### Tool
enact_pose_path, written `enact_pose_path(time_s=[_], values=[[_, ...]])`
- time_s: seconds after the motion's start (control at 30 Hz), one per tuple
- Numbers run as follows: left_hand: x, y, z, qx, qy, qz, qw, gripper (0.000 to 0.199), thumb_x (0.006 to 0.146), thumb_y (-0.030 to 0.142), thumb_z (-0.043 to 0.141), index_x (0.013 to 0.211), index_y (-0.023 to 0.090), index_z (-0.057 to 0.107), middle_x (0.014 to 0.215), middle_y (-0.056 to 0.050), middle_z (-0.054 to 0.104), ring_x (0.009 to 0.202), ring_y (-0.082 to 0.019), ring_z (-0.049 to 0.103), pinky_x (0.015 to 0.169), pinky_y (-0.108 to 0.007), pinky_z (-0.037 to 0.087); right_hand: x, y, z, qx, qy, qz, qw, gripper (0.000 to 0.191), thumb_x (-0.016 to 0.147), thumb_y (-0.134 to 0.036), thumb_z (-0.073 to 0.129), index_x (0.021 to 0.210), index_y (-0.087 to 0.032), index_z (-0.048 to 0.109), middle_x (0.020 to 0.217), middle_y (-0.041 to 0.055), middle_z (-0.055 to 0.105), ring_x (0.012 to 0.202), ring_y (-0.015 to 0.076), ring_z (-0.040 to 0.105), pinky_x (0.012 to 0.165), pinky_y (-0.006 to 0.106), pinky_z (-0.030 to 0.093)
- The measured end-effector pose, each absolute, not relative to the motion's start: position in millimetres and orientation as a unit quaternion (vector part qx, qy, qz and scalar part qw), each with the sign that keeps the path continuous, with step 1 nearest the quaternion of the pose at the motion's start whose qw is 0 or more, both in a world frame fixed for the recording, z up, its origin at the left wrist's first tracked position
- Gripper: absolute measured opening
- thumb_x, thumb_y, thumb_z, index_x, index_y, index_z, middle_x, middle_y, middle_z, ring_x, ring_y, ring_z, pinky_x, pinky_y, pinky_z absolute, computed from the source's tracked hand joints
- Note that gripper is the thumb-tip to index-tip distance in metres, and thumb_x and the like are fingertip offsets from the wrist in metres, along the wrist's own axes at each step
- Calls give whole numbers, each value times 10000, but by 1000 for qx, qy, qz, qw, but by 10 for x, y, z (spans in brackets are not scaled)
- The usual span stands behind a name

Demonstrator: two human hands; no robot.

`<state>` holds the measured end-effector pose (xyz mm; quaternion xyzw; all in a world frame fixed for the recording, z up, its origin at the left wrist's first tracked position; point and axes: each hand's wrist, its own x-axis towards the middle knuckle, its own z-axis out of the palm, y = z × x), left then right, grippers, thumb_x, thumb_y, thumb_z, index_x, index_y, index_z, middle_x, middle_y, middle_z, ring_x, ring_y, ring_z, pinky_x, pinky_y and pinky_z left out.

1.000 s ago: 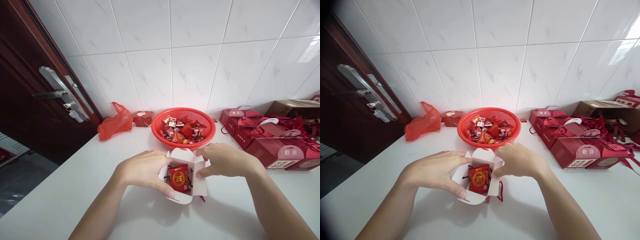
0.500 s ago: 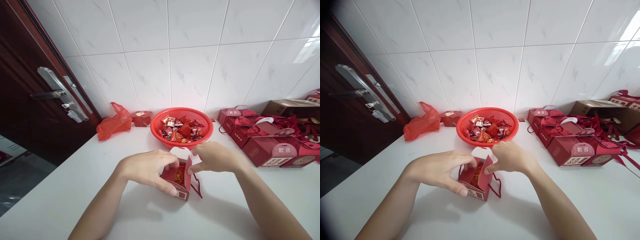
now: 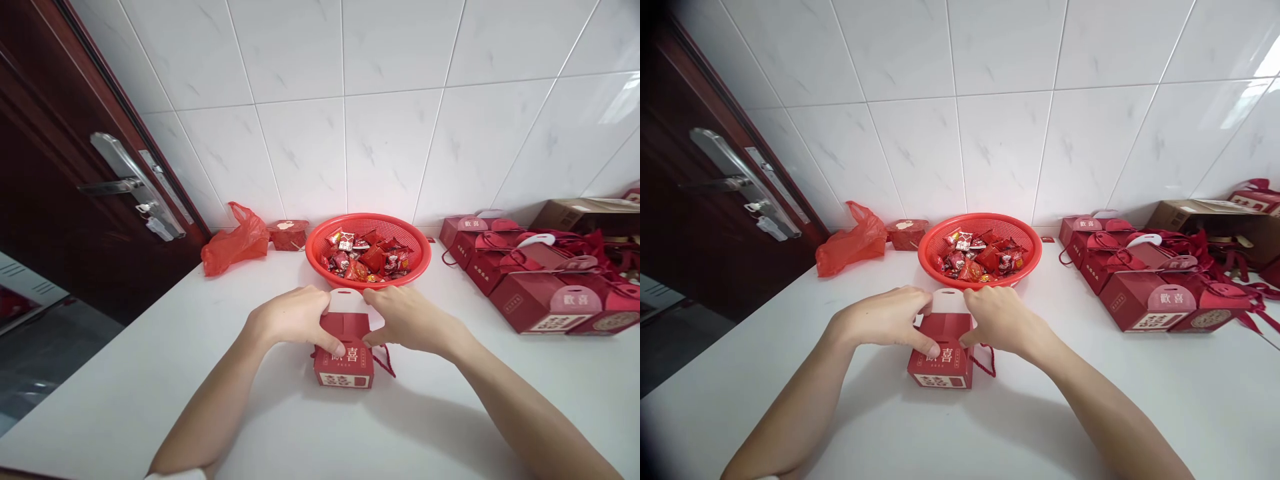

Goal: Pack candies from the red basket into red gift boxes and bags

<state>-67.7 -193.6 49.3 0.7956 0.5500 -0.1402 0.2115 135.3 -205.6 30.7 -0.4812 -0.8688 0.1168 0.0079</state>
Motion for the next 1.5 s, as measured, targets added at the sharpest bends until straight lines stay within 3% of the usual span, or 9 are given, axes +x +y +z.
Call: enact_pose_path(time_s=[0.13, 0.3, 0.4, 0.53, 0.73, 0.87, 1.0, 1.23, 1.5], values=[[-697, -1984, 562, 786, 570, -136, 197, 471, 620, 644, 709, 745, 212, 572, 734, -25, 600, 643, -213, 555, 507, -285, 327, 1352, -2071, 324, -480, -865, 143, 9, 271, 798, -355, 755, 964, -189, 620, 920, 61, 685, 785, 220, 614, 580, 287, 348], [-747, -1936, 550, 761, 614, -128, 166, 572, 569, 657, 741, 893, 215, 579, 921, -60, 628, 777, -258, 591, 531, -280, 361, 1423, -2063, 337, -432, -887, 164, -5, 182, 829, -331, 723, 937, -206, 647, 871, 40, 674, 773, 203, 593, 580, 281, 322], [-752, -1865, 501, 799, 555, -120, 196, 495, 604, 564, 755, 899, 222, 552, 956, -41, 620, 843, -250, 590, 578, -275, 386, 1461, -2071, 341, -411, -896, 166, -31, 158, 845, -322, 700, 945, -207, 660, 857, 37, 667, 766, 199, 594, 571, 275, 311], [-750, -1777, 455, 833, 480, -113, 251, 325, 671, 452, 719, 794, 213, 536, 913, -17, 611, 844, -222, 574, 617, -266, 384, 1486, -2049, 334, -421, -891, 161, -56, 268, 855, -391, 686, 1040, -197, 689, 956, 76, 692, 843, 240, 634, 602, 283, 352], [-763, -1682, 423, 828, 455, -128, 303, 312, 652, 424, 771, 785, 215, 582, 836, 18, 613, 746, -178, 541, 596, -257, 366, 1397, -1832, 149, -428, -867, 204, -153, 329, 797, -403, 735, 1030, -172, 766, 951, 91, 740, 848, 250, 662, 608, 285, 388], [-765, -1672, 420, 818, 460, -119, 325, 331, 664, 438, 772, 765, 211, 554, 776, 29, 576, 680, -158, 515, 557, -256, 353, 1362, -1625, -13, -371, -865, 320, -105, 217, 792, -380, 720, 797, -171, 779, 763, 20, 709, 695, 156, 594, 606, 260, 400], [-780, -1661, 399, 821, 454, -118, 324, 344, 667, 458, 771, 784, 213, 559, 788, 25, 581, 689, -163, 531, 555, -260, 362, 1507, -1522, 41, -331, -838, 433, -19, 269, 713, -402, 749, 640, -147, 709, 632, 5, 643, 668, 151, 584, 620, 262, 428], [-663, -1669, 333, 831, 456, -72, 311, 341, 764, 508, 671, 844, 211, 523, 899, -17, 596, 751, -188, 563, 593, -272, 410, 1787, -1684, 445, -324, -749, 548, 185, 323, 793, -469, 716, 713, -158, 678, 778, 39, 709, 781, 158, 633, 810, 308, 504], [-480, -1750, 253, 828, 466, 1, 312, 298, 782, 448, 669, 910, 202, 559, 944, -38, 611, 831, -233, 612, 607, -292, 428, 1741, -1702, 432, -355, -753, 525, 173, 347, 806, -494, 717, 756, -161, 632, 775, 34, 694, 788, 169, 628, 791, 324, 495]])
